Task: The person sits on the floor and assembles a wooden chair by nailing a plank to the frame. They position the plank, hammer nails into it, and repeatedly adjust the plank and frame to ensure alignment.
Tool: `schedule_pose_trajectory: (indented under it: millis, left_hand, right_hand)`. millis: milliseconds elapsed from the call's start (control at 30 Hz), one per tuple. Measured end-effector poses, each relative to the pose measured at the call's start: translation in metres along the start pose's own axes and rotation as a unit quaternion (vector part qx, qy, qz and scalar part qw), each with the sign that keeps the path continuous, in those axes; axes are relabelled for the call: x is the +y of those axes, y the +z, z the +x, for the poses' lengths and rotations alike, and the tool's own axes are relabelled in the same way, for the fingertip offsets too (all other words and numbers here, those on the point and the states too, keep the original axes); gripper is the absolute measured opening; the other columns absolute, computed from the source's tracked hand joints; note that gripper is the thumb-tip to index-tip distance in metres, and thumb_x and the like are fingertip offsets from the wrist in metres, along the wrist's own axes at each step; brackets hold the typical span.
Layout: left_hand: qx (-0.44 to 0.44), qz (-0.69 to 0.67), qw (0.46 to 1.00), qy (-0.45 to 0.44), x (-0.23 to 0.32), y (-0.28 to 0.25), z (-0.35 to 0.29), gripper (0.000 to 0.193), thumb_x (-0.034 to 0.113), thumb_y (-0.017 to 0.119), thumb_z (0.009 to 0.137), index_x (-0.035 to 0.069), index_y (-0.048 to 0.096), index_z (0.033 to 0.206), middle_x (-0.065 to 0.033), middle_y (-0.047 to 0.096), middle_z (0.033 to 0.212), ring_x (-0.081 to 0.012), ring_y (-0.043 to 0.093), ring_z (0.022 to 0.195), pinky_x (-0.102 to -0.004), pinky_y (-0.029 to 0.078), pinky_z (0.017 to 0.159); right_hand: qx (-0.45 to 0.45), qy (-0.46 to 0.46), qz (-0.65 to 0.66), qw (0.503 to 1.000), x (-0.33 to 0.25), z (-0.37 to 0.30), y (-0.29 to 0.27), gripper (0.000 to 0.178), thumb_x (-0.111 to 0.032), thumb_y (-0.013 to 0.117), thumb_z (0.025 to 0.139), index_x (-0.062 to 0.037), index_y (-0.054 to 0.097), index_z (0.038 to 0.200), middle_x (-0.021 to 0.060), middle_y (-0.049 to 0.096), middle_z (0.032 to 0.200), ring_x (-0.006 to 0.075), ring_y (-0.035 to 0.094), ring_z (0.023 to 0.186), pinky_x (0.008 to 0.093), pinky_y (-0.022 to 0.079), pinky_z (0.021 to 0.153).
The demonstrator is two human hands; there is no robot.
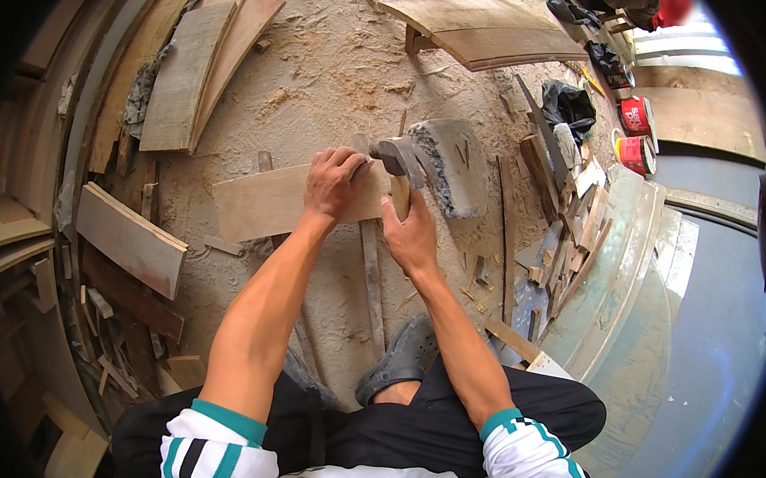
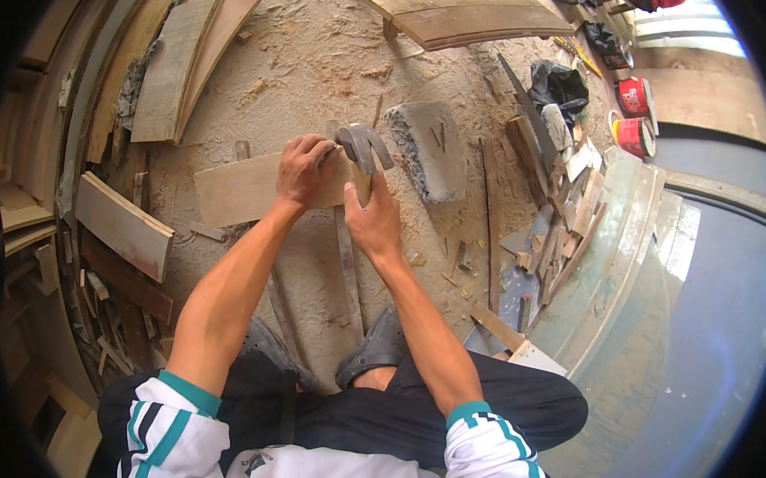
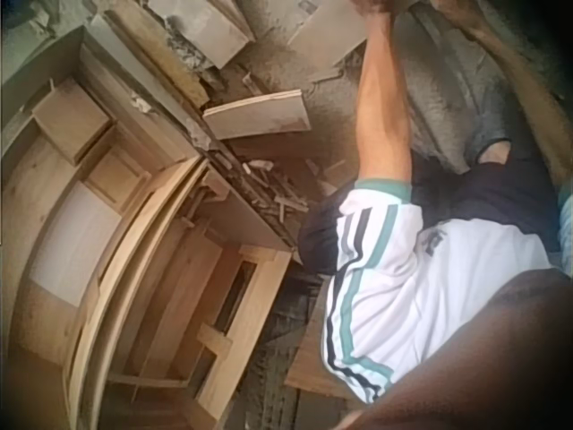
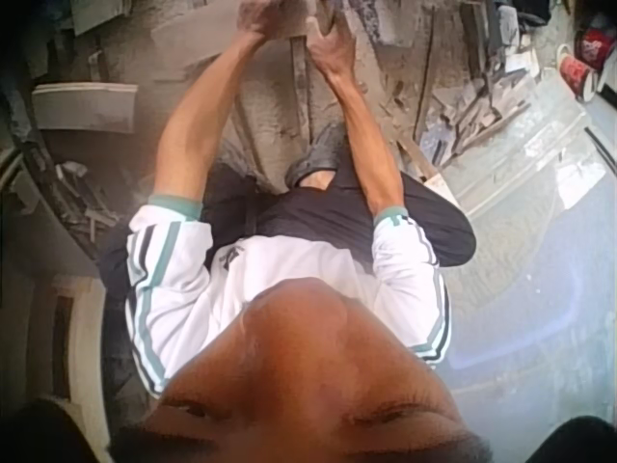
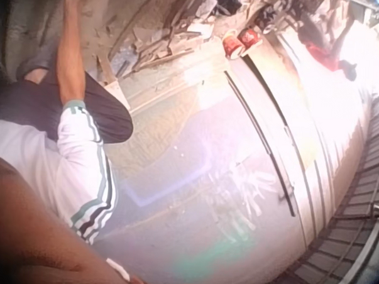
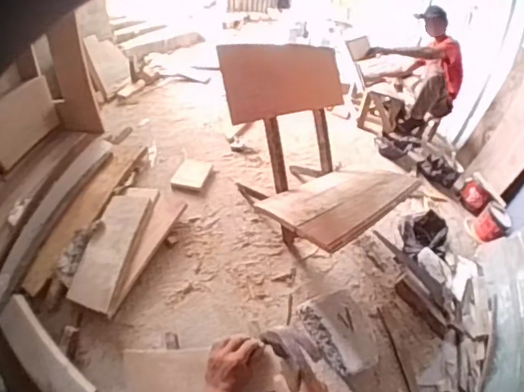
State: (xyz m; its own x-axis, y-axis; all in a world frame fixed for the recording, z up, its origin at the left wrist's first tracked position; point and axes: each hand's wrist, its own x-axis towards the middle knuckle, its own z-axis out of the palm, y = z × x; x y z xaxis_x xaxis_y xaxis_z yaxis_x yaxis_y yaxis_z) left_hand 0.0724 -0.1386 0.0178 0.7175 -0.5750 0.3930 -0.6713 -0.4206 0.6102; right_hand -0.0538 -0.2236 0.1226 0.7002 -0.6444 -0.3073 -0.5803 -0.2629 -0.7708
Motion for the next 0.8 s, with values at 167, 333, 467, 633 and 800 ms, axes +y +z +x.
schedule_pose_trajectory:
  millis: [167,333,467,633,800]
  left_hand:
    - [-0.005,-0.020,1.000,-0.012,-0.001,0.000,-0.002,0.013,0.017,0.074,0.081,0.010,0.072,0.091,-0.0027,0.068,0.093,-0.0242,0.063,0.092,-0.0381,0.048,0.084]
    - [0.020,-0.018,1.000,0.005,-0.002,0.004,0.001,0.011,0.025,0.072,0.085,0.014,0.071,0.086,-0.0005,0.066,0.089,-0.0219,0.061,0.088,-0.0362,0.047,0.082]
    - [0.018,-0.025,1.000,-0.003,-0.003,0.000,-0.001,0.012,0.025,0.073,0.084,0.014,0.072,0.086,-0.0004,0.066,0.088,-0.0217,0.061,0.089,-0.0362,0.047,0.083]
    - [0.024,-0.032,0.999,-0.005,-0.001,-0.002,-0.001,0.013,0.027,0.072,0.085,0.013,0.072,0.084,-0.0007,0.067,0.088,-0.0221,0.062,0.089,-0.0355,0.047,0.084]
    - [-0.001,-0.039,0.999,-0.031,0.003,-0.005,0.001,0.010,0.020,0.072,0.083,0.012,0.071,0.090,-0.0034,0.067,0.094,-0.0259,0.061,0.095,-0.0365,0.048,0.088]
  right_hand:
    - [0.019,-0.100,0.026,0.994,-0.018,-0.008,-0.004,0.030,-0.014,0.059,0.093,-0.0004,0.054,0.119,0.0268,0.067,0.089,0.0451,0.066,0.082,0.0506,0.050,0.071]
    - [0.018,-0.084,-0.089,0.992,0.013,0.000,0.011,0.030,-0.015,0.061,0.093,-0.0042,0.054,0.121,0.0266,0.066,0.085,0.0452,0.065,0.074,0.0454,0.050,0.065]
    - [0.008,-0.091,-0.023,0.996,-0.025,-0.003,-0.004,0.033,-0.014,0.059,0.093,-0.0041,0.051,0.123,0.0262,0.066,0.083,0.0441,0.066,0.073,0.0472,0.049,0.064]
    - [0.035,-0.165,-0.008,0.986,-0.012,-0.009,0.004,0.039,-0.013,0.058,0.092,-0.0068,0.048,0.129,0.0258,0.064,0.078,0.0443,0.066,0.071,0.0496,0.050,0.064]
    - [0.016,-0.038,-0.032,0.999,-0.021,-0.006,0.002,0.025,-0.020,0.061,0.092,0.0012,0.056,0.105,0.0278,0.066,0.087,0.0461,0.066,0.082,0.0497,0.049,0.072]
